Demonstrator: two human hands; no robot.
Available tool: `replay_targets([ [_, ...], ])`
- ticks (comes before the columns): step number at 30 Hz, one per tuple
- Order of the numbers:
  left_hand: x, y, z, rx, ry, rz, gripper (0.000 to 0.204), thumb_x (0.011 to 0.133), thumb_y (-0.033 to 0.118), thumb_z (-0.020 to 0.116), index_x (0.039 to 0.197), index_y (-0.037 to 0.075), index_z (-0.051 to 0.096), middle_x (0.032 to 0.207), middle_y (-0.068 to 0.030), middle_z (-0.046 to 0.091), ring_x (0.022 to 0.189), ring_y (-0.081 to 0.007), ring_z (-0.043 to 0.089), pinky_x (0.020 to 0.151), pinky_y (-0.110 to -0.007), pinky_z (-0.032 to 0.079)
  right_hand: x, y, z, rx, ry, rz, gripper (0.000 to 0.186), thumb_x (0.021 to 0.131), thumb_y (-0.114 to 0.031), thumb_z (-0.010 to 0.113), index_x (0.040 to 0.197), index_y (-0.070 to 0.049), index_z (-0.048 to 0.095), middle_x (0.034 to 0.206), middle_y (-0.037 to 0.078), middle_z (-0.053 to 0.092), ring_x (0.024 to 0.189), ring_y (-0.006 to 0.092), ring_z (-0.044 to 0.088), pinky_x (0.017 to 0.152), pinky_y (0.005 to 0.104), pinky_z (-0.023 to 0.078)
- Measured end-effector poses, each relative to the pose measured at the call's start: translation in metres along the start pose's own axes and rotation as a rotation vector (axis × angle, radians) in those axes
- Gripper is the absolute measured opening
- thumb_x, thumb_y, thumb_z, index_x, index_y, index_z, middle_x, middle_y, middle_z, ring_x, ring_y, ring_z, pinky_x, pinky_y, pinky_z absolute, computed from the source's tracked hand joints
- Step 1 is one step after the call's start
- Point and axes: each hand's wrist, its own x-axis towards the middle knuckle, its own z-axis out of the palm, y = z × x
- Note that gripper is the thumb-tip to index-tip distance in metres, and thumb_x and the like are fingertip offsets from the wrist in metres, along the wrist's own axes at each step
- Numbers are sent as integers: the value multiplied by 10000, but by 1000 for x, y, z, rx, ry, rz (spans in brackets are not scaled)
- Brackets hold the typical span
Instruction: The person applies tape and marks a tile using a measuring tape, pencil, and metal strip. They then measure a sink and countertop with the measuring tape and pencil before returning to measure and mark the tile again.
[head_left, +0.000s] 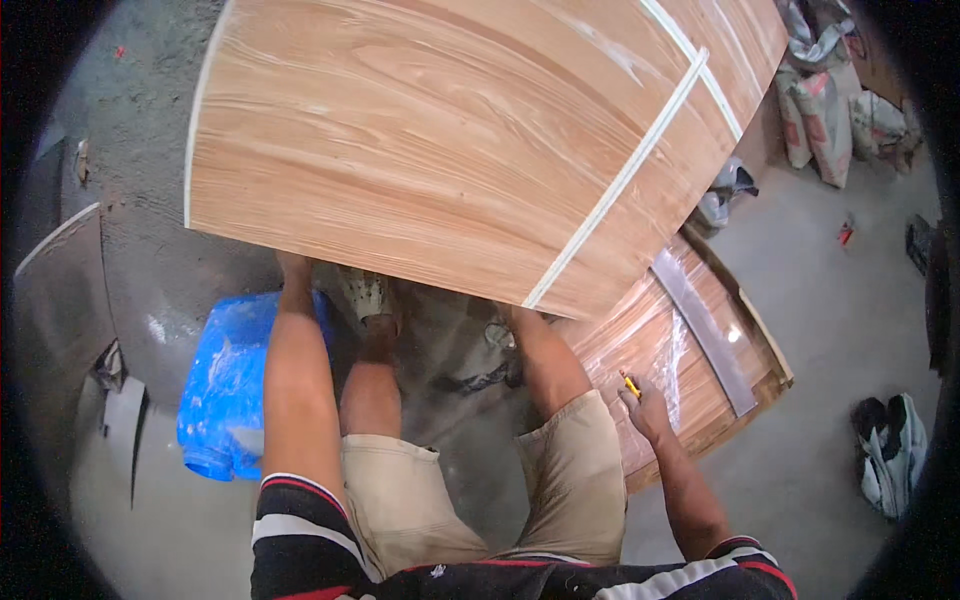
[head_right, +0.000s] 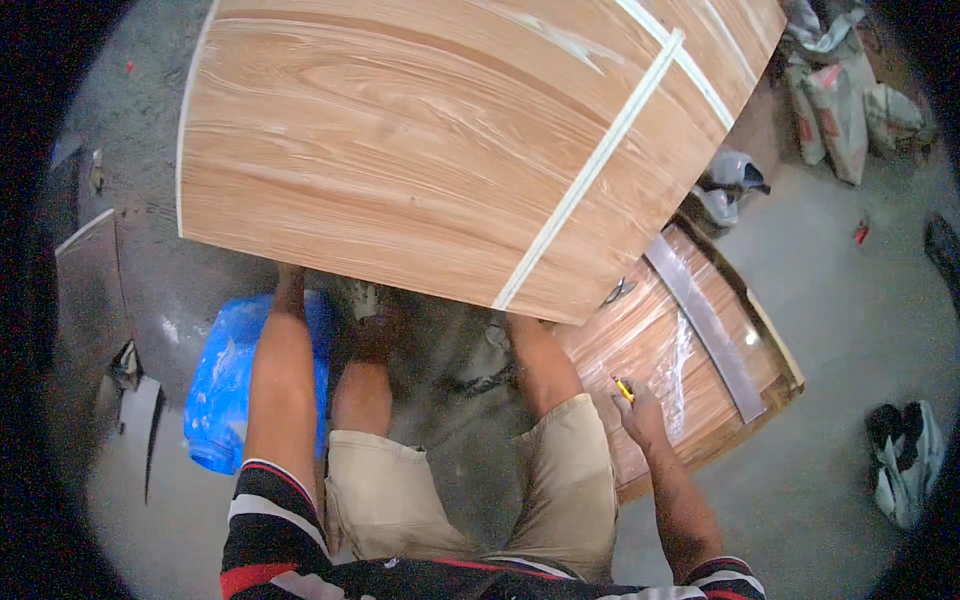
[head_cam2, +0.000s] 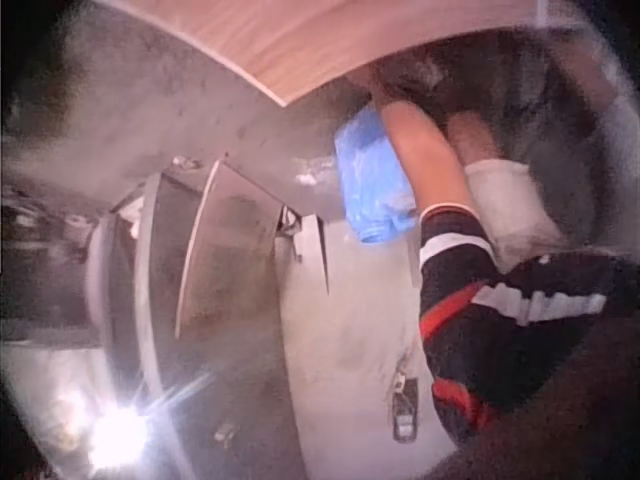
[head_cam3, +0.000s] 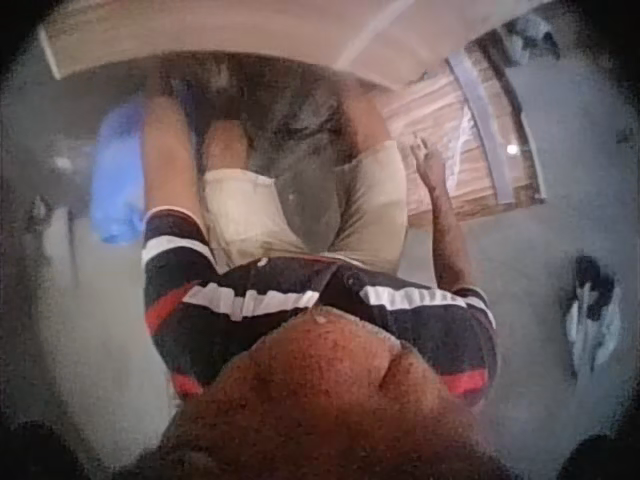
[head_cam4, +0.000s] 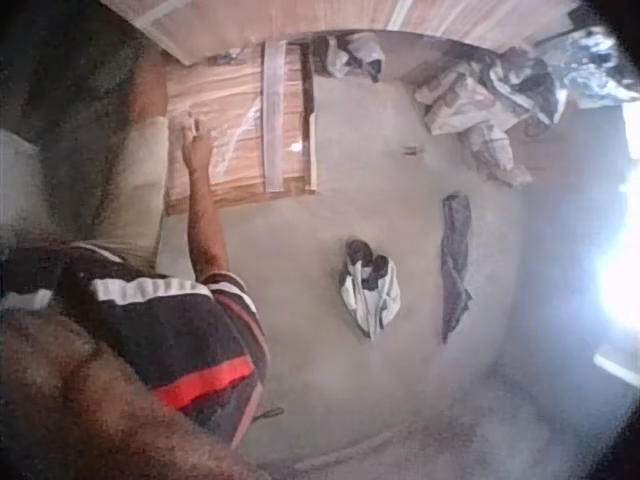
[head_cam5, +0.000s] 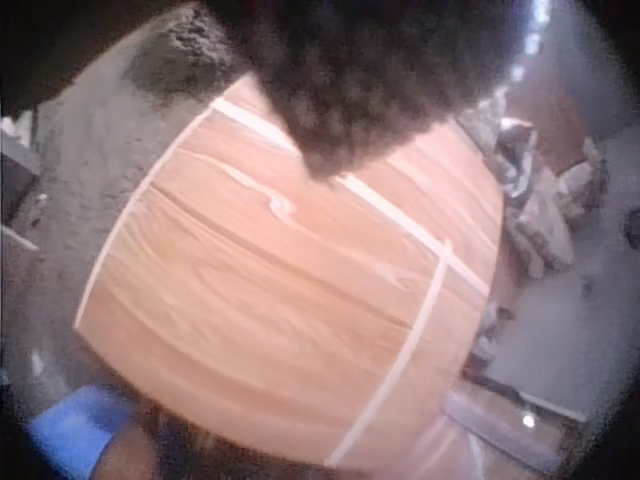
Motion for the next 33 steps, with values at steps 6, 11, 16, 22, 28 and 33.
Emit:
replay_targets([
  [6,-84,41,-71,-474,-68,-277,790,841,464,761,1409,-23,506,1222,-288,681,1174,-444,647,984,-505,502,-52,-82,-78,11,118,-51,409,947,-259,702,1244,18,662,1111,265,711,1051,393,699,891,441,538],
  [11,-233,82,-205,-1128,-288,-222,596,922,337,650,1404,16,509,1349,-186,586,1266,-319,547,1057,-462,432,-153,-113,-109,-124,113,-140,534,964,-369,647,1401,-65,605,1110,292,690,1052,440,677,903,497,523],
  [16,-357,16,-342,-1832,-504,-152,545,888,231,640,1413,121,543,1240,-97,633,1164,-262,628,1006,-446,534,-224,-182,-115,-82,32,-310,450,907,-421,677,1127,-31,722,1019,256,728,993,416,706,856,490,536],
  [22,-434,26,-505,-2053,-619,-24,576,940,473,711,1366,117,557,1193,-156,687,1037,-350,703,851,-551,609,-248,-214,-142,-145,144,-517,408,883,-404,709,1062,-39,748,1007,254,728,965,431,701,843,501,547],
  [28,-474,-28,-508,-1890,-326,-72,524,972,434,674,1336,67,586,1112,-179,716,920,-327,732,754,-515,632,-246,-225,-176,-238,144,-532,398,883,-393,691,1059,-40,741,1019,248,729,997,414,701,879,489,532],
  [33,-513,-53,-504,-1907,-257,-216,381,912,358,711,1130,46,712,985,-92,750,862,-244,730,770,-423,608,-226,-198,-203,-343,295,-618,375,892,-382,678,1010,-30,734,860,201,735,819,341,727,763,440,559],
])
